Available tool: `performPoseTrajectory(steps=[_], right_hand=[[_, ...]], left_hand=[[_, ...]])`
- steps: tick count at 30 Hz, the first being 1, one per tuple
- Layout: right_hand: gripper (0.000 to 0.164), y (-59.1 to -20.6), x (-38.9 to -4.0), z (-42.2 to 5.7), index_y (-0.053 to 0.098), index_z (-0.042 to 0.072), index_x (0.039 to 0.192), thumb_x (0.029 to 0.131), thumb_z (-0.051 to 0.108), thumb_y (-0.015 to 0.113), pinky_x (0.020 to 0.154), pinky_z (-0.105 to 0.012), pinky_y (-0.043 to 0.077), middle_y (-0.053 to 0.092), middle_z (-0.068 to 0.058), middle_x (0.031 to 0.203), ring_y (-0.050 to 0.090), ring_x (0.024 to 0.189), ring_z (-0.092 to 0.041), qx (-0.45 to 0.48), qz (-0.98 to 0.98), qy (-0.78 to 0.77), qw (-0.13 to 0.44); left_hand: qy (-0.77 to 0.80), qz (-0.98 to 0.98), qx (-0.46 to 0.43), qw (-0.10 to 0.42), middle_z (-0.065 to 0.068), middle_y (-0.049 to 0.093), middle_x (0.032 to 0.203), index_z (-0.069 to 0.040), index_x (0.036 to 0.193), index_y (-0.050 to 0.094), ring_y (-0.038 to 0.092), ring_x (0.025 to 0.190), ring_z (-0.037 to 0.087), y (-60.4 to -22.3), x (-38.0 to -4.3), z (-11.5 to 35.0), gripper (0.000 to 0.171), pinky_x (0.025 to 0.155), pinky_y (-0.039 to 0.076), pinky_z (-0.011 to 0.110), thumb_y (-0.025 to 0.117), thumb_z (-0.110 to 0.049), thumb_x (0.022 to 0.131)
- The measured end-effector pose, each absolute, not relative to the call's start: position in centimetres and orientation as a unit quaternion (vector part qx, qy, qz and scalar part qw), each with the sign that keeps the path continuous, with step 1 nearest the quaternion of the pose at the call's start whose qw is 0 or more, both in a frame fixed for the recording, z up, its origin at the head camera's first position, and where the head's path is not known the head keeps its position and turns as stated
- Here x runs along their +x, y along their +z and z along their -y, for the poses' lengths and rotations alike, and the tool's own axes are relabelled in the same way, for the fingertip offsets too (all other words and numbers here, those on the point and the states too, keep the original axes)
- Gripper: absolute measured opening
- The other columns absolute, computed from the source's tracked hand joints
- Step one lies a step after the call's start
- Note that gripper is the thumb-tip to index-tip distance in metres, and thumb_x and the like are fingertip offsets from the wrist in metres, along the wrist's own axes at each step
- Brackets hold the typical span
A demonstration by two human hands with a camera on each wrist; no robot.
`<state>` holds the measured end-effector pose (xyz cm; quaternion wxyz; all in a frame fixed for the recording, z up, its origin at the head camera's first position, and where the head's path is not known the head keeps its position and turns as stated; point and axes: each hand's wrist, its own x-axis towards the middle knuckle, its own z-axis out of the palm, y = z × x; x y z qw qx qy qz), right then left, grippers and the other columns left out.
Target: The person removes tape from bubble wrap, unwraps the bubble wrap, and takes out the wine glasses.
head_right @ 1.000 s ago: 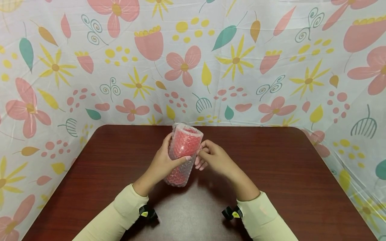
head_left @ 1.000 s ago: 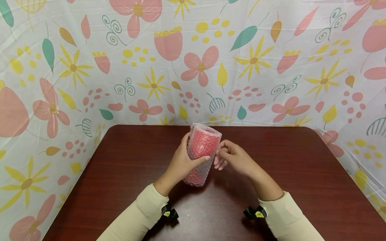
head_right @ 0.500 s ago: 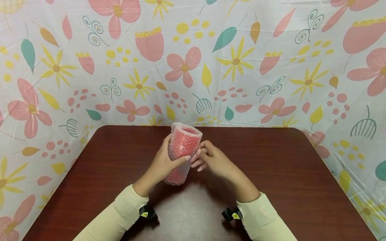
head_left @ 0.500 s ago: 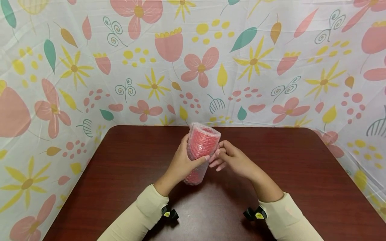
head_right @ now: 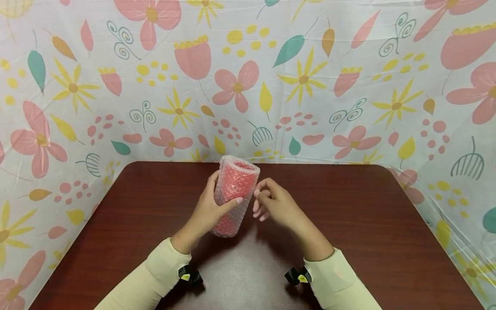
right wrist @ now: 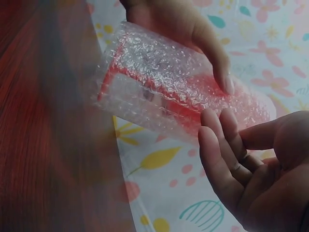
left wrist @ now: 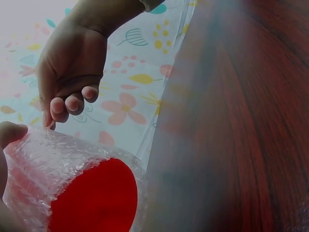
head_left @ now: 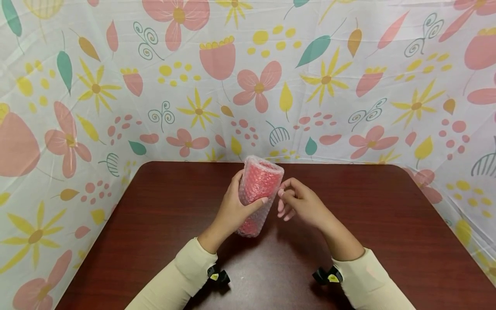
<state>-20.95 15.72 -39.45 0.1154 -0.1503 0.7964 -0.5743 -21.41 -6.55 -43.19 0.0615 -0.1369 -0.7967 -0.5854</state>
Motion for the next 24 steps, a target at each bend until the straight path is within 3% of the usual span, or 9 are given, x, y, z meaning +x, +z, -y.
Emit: performPoseTrajectory(steps=[10, 16, 24], right_hand=[[0.023, -39.18, -20.74, -15.52, 0.047, -0.007, 0.115, 0.107, 0.015, 0.047, 0.063, -0.046, 0.061, 0.065, -0.021, 0.080, 0.071, 0.070, -0.027, -0.154, -0.788, -0.583, 0.122], [0.022, -39.38, -20.85, -15.48, 0.048, -0.006, 0.111, 0.105, 0.015, 0.049, 0.066, -0.053, 0.060, 0.064, -0.017, 0.077, 0.071, 0.068, -0.026, -0.158, -0.784, -0.587, 0.121], [0.024, -39.64, -20.98, -15.62, 0.049, -0.006, 0.109, 0.105, 0.018, 0.052, 0.066, -0.045, 0.061, 0.066, -0.016, 0.076, 0.072, 0.070, -0.026, -0.164, -0.794, -0.574, 0.116]], left_hand=[[-0.556, 0.819, -0.115, 0.081, 0.002, 0.047, 0.143, -0.025, 0.153, 0.033, 0.053, 0.124, 0.021, -43.24, -21.43, 6.48, 0.094, 0.104, 0.048, 0.048, 0.085, -0.047, 0.078], [-0.541, 0.831, -0.103, 0.078, 0.005, 0.048, 0.141, -0.023, 0.153, 0.034, 0.055, 0.121, 0.023, -43.33, -21.39, 6.51, 0.094, 0.101, 0.049, 0.048, 0.084, -0.051, 0.078], [-0.547, 0.829, -0.100, 0.067, 0.003, 0.046, 0.143, -0.023, 0.153, 0.035, 0.054, 0.123, 0.023, -43.36, -21.33, 6.51, 0.094, 0.102, 0.049, 0.048, 0.085, -0.050, 0.077]])
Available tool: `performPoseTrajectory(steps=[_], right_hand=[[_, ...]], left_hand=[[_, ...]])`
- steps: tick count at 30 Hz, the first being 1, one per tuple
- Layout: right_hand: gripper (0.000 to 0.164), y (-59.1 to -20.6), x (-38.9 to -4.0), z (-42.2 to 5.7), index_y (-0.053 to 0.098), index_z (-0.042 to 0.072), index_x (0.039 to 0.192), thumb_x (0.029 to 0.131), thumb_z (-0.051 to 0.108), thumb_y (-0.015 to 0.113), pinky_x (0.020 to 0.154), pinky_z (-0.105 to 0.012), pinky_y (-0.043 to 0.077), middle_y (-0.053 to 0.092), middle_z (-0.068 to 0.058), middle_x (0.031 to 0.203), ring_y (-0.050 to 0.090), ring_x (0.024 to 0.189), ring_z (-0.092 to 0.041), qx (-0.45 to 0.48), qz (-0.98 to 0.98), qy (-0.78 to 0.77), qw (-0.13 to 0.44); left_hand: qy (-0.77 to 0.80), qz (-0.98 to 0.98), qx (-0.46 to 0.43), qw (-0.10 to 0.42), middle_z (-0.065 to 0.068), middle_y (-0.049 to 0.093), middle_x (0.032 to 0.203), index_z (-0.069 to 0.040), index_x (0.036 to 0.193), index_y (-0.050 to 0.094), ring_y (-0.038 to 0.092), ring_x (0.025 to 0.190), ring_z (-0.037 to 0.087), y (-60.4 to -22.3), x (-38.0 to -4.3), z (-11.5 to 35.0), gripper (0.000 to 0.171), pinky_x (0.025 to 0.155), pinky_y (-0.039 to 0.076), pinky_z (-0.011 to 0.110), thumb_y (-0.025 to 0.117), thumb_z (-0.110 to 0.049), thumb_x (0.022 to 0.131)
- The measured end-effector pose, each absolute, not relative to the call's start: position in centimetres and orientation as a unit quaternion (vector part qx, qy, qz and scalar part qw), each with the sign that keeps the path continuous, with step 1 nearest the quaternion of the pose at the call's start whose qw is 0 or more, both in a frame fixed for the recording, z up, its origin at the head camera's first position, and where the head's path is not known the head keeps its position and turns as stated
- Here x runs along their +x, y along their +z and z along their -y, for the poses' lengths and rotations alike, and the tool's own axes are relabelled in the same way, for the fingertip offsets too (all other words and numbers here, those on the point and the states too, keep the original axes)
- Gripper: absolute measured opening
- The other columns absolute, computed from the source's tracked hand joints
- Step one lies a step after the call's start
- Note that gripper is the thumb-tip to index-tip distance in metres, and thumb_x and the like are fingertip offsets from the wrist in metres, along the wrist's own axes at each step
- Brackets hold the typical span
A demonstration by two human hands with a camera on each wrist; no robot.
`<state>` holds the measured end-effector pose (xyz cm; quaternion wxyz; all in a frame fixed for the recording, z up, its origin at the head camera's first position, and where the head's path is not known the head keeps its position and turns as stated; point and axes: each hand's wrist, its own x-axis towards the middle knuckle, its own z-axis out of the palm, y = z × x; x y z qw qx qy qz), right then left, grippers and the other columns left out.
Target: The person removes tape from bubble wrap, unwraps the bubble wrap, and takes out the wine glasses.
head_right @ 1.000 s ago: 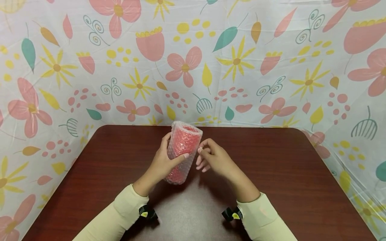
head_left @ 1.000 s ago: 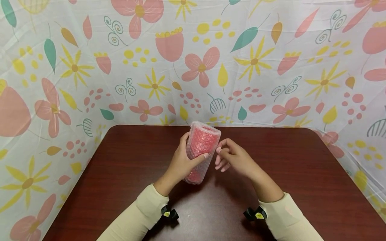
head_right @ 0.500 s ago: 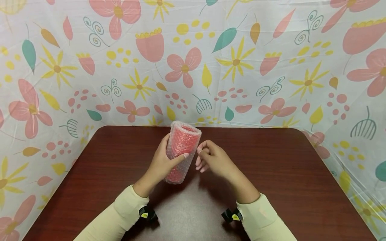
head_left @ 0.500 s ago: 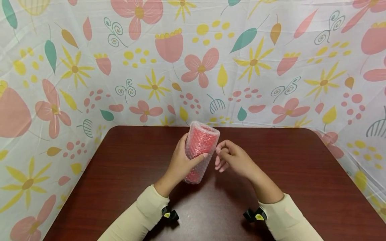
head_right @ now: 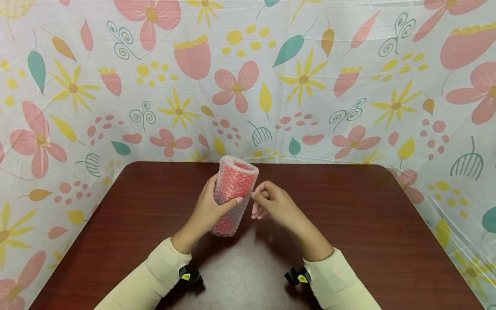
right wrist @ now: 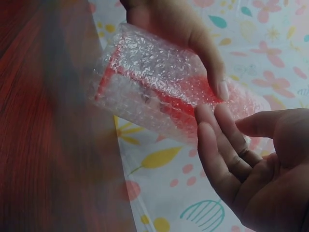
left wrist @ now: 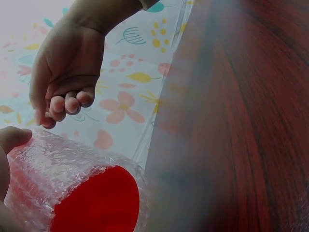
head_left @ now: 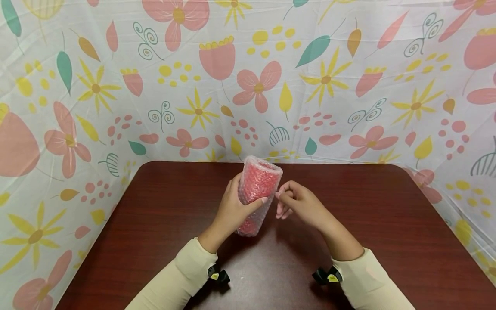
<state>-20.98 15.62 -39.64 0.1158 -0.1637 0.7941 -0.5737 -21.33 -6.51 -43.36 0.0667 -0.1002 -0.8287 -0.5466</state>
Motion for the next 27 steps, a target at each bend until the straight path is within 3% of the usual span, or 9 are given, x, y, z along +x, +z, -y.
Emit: performPoseTrajectory(steps=[9, 15, 22, 27], right_hand=[[0.021, -39.80, -21.04, -15.53, 0.046, -0.008, 0.114, 0.105, 0.010, 0.045, 0.072, -0.048, 0.061, 0.067, -0.019, 0.083, 0.073, 0.076, -0.027, -0.167, -0.794, -0.572, 0.121], [0.017, -39.80, -20.90, -15.36, 0.046, -0.006, 0.111, 0.106, 0.010, 0.043, 0.073, -0.044, 0.061, 0.068, -0.022, 0.087, 0.074, 0.079, -0.028, -0.185, -0.786, -0.579, 0.116], [0.017, -39.69, -20.85, -15.32, 0.046, -0.007, 0.109, 0.106, 0.009, 0.039, 0.073, -0.050, 0.060, 0.067, -0.033, 0.091, 0.073, 0.080, -0.038, -0.183, -0.783, -0.584, 0.110], [0.016, -39.66, -20.84, -15.43, 0.045, -0.007, 0.110, 0.105, 0.006, 0.038, 0.070, -0.047, 0.061, 0.067, -0.030, 0.088, 0.072, 0.079, -0.042, -0.182, -0.783, -0.586, 0.104]], left_hand=[[-0.545, 0.828, -0.109, 0.072, 0.005, 0.045, 0.145, -0.022, 0.153, 0.035, 0.053, 0.125, 0.023, -43.44, -21.35, 6.45, 0.094, 0.104, 0.048, 0.049, 0.086, -0.045, 0.077], [-0.549, 0.825, -0.116, 0.065, 0.005, 0.045, 0.146, -0.024, 0.153, 0.035, 0.052, 0.126, 0.024, -43.50, -21.32, 6.40, 0.095, 0.105, 0.047, 0.048, 0.087, -0.045, 0.076], [-0.558, 0.817, -0.138, 0.046, 0.000, 0.048, 0.143, -0.030, 0.152, 0.033, 0.053, 0.125, 0.020, -43.71, -21.54, 6.51, 0.093, 0.105, 0.046, 0.047, 0.085, -0.050, 0.077], [-0.569, 0.809, -0.145, 0.033, 0.000, 0.054, 0.141, -0.037, 0.153, 0.028, 0.058, 0.123, 0.019, -43.55, -21.51, 6.60, 0.095, 0.102, 0.049, 0.047, 0.085, -0.049, 0.078]])
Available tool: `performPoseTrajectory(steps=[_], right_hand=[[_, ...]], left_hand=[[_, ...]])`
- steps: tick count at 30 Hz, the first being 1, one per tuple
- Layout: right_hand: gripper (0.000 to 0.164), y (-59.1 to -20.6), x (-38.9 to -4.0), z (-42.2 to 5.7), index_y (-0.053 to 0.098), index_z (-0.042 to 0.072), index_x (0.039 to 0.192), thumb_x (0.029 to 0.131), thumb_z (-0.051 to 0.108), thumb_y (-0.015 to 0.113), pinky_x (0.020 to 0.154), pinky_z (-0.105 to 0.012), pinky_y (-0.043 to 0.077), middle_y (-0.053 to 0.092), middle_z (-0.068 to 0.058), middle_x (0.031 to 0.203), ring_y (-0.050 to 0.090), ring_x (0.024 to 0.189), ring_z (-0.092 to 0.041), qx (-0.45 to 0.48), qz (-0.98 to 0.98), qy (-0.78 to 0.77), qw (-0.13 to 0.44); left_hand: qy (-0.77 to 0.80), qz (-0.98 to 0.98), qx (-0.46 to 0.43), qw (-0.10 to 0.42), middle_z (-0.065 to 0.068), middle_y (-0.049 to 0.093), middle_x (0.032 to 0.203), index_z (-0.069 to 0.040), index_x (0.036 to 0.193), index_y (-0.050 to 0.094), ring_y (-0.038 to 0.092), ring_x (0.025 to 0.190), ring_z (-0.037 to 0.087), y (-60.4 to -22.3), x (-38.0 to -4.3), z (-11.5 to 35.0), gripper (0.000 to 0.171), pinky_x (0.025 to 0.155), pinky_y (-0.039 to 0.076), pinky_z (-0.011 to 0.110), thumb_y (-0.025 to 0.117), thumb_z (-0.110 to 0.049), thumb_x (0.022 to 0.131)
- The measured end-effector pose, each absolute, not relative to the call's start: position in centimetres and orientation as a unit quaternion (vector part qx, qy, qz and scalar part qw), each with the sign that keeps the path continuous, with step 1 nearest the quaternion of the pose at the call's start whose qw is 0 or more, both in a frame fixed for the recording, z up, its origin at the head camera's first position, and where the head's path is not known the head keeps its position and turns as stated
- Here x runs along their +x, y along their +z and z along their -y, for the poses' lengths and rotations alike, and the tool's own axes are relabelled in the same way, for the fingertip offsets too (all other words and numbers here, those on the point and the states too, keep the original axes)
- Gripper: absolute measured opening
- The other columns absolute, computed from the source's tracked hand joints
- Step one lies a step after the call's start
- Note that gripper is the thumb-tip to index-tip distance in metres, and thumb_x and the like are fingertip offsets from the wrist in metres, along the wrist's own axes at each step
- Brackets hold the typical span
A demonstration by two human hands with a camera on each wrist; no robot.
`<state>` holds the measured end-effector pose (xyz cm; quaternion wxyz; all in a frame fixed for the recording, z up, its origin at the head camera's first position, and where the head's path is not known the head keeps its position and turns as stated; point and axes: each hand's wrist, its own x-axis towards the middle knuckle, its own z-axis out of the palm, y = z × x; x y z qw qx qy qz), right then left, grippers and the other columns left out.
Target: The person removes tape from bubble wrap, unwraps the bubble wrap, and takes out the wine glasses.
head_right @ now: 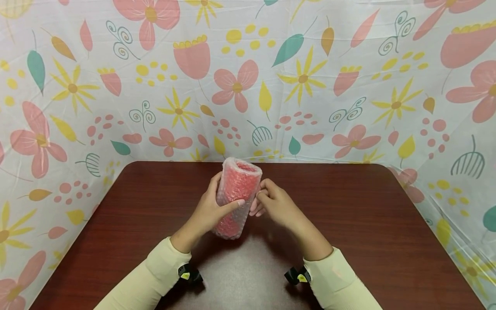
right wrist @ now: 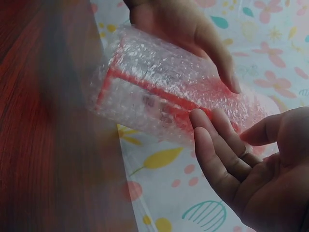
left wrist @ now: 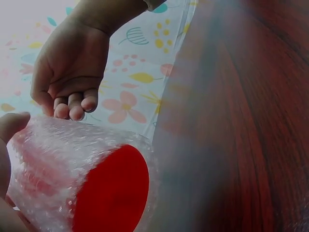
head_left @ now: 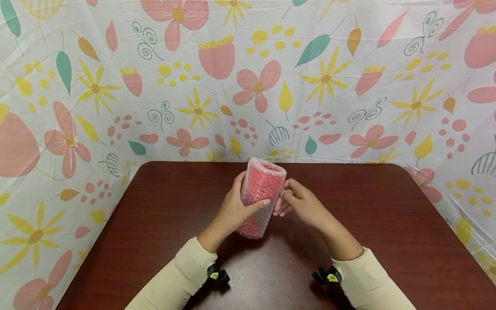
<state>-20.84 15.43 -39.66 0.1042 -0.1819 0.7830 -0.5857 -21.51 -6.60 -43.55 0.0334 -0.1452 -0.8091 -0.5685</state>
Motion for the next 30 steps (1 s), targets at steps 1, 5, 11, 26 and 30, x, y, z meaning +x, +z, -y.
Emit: performPoseTrajectory(steps=[1, 5, 11, 26, 30], right_hand=[[0.015, -39.64, -20.82, -15.43, 0.046, -0.006, 0.110, 0.105, 0.006, 0.038, 0.069, -0.046, 0.061, 0.067, -0.029, 0.086, 0.073, 0.078, -0.040, -0.183, -0.783, -0.586, 0.103], [0.015, -39.62, -20.79, -15.47, 0.045, -0.005, 0.112, 0.104, 0.005, 0.038, 0.067, -0.047, 0.061, 0.067, -0.024, 0.081, 0.073, 0.072, -0.033, -0.181, -0.782, -0.587, 0.104], [0.017, -39.84, -20.91, -15.60, 0.042, -0.006, 0.117, 0.105, 0.006, 0.039, 0.066, -0.046, 0.061, 0.067, -0.027, 0.087, 0.074, 0.075, -0.031, -0.181, -0.782, -0.586, 0.111], [0.018, -39.73, -20.82, -15.61, 0.051, 0.001, 0.113, 0.106, 0.017, 0.050, 0.053, -0.038, 0.055, 0.055, -0.009, 0.070, 0.059, 0.053, -0.020, -0.128, -0.821, -0.548, 0.100], [0.017, -39.54, -20.82, -15.60, 0.052, -0.001, 0.112, 0.105, 0.014, 0.048, 0.054, -0.039, 0.057, 0.054, -0.009, 0.070, 0.059, 0.054, -0.020, -0.127, -0.807, -0.566, 0.111]], left_hand=[[-0.568, 0.810, -0.144, 0.028, 0.000, 0.055, 0.140, -0.039, 0.153, 0.027, 0.059, 0.122, 0.019, -43.50, -21.45, 6.59, 0.097, 0.101, 0.050, 0.047, 0.086, -0.049, 0.077], [-0.569, 0.808, -0.149, 0.009, -0.001, 0.058, 0.137, -0.045, 0.154, 0.022, 0.060, 0.120, 0.017, -43.47, -21.26, 6.55, 0.103, 0.100, 0.051, 0.045, 0.087, -0.048, 0.075], [-0.572, 0.805, -0.154, 0.027, -0.001, 0.058, 0.137, -0.037, 0.154, 0.027, 0.059, 0.120, 0.017, -43.53, -21.32, 6.52, 0.098, 0.101, 0.050, 0.044, 0.087, -0.044, 0.077], [-0.579, 0.804, -0.119, 0.063, -0.002, 0.054, 0.132, -0.030, 0.149, 0.034, 0.058, 0.115, 0.018, -43.48, -21.43, 6.38, 0.092, 0.097, 0.051, 0.043, 0.088, -0.044, 0.076], [-0.583, 0.802, -0.114, 0.065, -0.003, 0.053, 0.133, -0.030, 0.149, 0.034, 0.058, 0.116, 0.018, -43.43, -21.51, 6.42, 0.092, 0.097, 0.051, 0.044, 0.088, -0.044, 0.076]])
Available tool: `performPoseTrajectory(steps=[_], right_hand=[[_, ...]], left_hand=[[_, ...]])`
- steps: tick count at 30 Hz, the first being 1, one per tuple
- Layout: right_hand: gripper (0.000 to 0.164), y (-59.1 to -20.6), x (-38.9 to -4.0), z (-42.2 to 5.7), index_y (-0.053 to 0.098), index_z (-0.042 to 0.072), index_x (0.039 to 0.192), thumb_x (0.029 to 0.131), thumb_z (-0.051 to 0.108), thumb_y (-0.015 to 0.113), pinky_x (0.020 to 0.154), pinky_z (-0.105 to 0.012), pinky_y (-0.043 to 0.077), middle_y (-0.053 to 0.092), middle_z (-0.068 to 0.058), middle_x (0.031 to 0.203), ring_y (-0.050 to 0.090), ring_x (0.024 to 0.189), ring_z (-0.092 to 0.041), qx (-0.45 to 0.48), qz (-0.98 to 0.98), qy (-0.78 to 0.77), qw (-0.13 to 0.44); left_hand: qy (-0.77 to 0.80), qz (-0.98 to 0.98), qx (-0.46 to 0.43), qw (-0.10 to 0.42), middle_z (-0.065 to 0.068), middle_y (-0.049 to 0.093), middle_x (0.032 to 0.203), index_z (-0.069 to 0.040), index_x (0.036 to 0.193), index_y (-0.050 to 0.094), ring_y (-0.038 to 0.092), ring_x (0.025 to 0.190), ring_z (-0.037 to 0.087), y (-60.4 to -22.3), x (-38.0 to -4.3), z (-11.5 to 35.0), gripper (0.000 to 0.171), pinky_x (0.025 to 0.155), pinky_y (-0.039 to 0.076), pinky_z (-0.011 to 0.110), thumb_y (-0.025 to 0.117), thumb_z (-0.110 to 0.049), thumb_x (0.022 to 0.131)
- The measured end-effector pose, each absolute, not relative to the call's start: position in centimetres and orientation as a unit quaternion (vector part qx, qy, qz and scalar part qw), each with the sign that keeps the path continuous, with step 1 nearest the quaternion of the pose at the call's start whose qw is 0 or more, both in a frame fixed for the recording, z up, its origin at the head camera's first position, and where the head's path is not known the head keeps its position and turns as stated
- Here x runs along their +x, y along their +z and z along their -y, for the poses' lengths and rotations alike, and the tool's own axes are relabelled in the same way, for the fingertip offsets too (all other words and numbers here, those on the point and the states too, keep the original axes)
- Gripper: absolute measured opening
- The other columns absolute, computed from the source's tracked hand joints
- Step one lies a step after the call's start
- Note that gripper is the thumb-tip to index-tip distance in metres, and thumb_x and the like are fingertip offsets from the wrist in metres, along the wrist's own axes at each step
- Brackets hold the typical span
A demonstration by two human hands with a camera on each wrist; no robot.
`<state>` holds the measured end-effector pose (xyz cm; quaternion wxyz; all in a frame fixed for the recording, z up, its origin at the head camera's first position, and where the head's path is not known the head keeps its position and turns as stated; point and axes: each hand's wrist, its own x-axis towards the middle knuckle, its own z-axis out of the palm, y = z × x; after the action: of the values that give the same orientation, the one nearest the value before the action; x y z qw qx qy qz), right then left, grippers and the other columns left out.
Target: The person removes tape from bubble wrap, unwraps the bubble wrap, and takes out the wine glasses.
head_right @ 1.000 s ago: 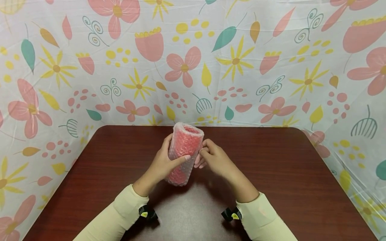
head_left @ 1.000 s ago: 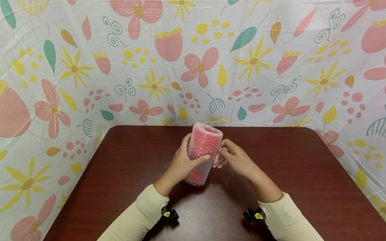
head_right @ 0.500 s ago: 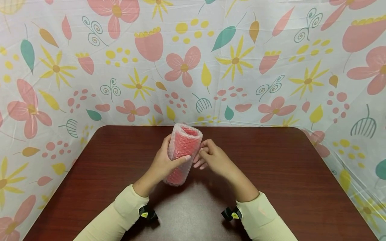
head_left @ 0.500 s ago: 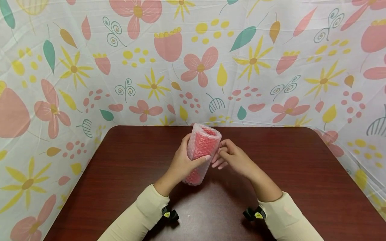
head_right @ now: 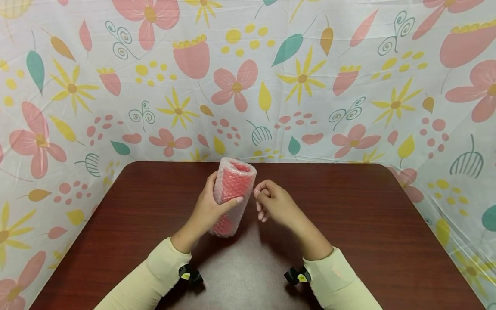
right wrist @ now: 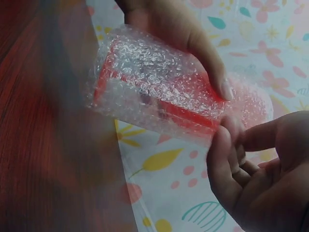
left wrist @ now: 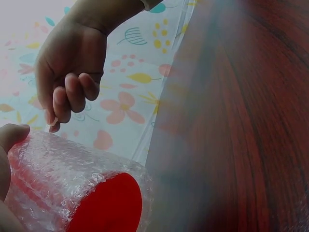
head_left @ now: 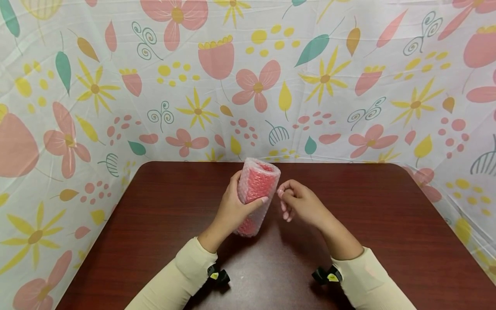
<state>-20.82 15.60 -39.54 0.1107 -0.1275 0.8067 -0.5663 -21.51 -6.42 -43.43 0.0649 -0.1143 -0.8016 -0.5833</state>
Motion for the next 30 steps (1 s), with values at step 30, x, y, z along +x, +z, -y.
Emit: performPoseTrajectory(steps=[30], right_hand=[[0.020, -39.75, -21.28, -15.81, 0.050, -0.005, 0.110, 0.105, 0.013, 0.055, 0.078, -0.050, 0.061, 0.071, -0.021, 0.087, 0.075, 0.084, -0.030, -0.166, -0.791, -0.577, 0.116]], left_hand=[[-0.581, 0.803, -0.109, 0.073, -0.004, 0.052, 0.134, -0.032, 0.150, 0.032, 0.058, 0.116, 0.018, -43.31, -21.81, 6.88, 0.095, 0.097, 0.051, 0.046, 0.088, -0.047, 0.075]])
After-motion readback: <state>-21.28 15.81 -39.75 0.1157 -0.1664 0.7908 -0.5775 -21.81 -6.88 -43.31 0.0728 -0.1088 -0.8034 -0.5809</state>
